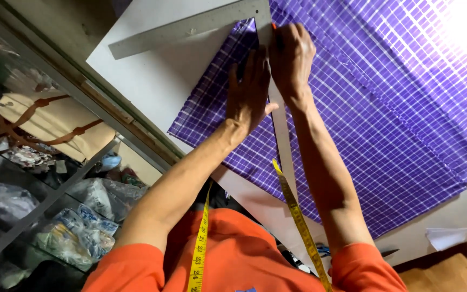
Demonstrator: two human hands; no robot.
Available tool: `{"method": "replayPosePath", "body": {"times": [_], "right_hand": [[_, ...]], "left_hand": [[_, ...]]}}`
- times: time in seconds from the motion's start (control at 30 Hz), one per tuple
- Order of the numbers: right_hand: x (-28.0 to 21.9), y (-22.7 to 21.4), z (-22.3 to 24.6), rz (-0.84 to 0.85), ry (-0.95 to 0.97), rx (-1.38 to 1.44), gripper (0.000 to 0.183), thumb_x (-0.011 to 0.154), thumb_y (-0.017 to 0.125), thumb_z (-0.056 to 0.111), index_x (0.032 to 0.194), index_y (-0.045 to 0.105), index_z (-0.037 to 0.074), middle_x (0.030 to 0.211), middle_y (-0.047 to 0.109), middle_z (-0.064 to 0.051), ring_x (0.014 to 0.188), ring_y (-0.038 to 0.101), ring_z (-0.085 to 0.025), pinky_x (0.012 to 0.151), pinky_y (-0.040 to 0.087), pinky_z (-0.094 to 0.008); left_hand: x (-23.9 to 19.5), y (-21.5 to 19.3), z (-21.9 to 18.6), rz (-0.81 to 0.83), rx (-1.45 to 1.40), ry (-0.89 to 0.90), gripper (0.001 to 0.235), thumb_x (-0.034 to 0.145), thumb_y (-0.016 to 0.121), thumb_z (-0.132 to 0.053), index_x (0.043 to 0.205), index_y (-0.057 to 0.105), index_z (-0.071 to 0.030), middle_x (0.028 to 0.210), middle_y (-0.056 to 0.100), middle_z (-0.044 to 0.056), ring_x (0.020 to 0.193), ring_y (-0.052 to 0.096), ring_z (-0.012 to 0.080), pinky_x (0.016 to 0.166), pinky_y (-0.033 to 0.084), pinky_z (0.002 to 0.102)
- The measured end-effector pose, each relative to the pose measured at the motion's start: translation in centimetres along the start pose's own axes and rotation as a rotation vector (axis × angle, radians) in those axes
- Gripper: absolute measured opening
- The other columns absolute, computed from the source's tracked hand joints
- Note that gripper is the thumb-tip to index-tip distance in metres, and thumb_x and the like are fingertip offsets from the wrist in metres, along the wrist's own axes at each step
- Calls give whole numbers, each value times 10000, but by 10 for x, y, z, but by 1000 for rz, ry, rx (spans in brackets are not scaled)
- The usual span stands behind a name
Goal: Measuring and cutting a piece of purple checkered fabric with scissors on a work table
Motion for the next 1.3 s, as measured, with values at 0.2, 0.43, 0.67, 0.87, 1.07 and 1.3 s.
{"method": "replayPosePath", "body": {"times": [0.2, 0.43, 0.67, 0.87, 1.07, 1.3], "right_hand": [[35, 12, 1, 20, 49, -6, 181, 944, 661, 65, 798, 558, 91, 766, 574, -17, 632, 443, -148, 544, 364, -332], [47, 33, -27, -49, 6, 15, 188, 800, 623, 23, 740, 479, 129, 660, 451, -12, 595, 362, -163, 525, 342, -379], [-8, -107, -10, -134, 164, -105, 346, 1047, 777, 267, 749, 639, 157, 730, 664, 52, 650, 556, -67, 650, 514, -259], [-175, -163, 38, -89, 425, 121, 21, 1010, 726, 18, 1023, 741, 26, 927, 744, -135, 766, 640, -212, 646, 490, -355], [-270, -146, 91, -112, 468, 40, 104, 1002, 629, -29, 1079, 698, -20, 939, 682, -155, 812, 635, -301, 758, 522, -408], [-273, -103, 86, -151, 333, -70, 133, 1040, 644, 57, 1139, 681, -22, 888, 648, -143, 754, 598, -264, 661, 512, -384]], "left_hand": [[-2, -10, 2, 27, 117, 62, 1255, 783, 775, -844, 1604, 312, -15, 1686, 220, 152, 1556, 265, 277, 1190, 351, 528], [-3, -10, 2, 42, 125, 90, 1298, 789, 758, -886, 1615, 294, 1, 1688, 176, 169, 1563, 265, 278, 1192, 380, 526], [-4, 11, 1, -40, 55, 73, 1319, 722, 862, -907, 1577, 337, -52, 1673, 168, 167, 1548, 270, 308, 1218, 364, 586], [3, 28, -1, 170, 17, 111, 1358, 839, 768, -924, 1675, 243, 8, 1676, -70, 220, 1591, 37, 347, 1246, 203, 672], [7, -20, -14, 450, -53, 77, 1462, 743, 781, -857, 1642, 87, 64, 1703, 22, 247, 1560, -27, 396, 1235, 5, 683], [10, 4, -20, 381, 72, 132, 1472, 671, 740, -914, 1591, 204, 102, 1666, 199, 304, 1537, 146, 478, 1153, 39, 775]]}}
Point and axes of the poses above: each hand's wrist, its own x-axis towards the middle knuckle, its own y-axis out of the palm, z = x × y, the point moved 2 cm from there along x, towards the middle knuckle
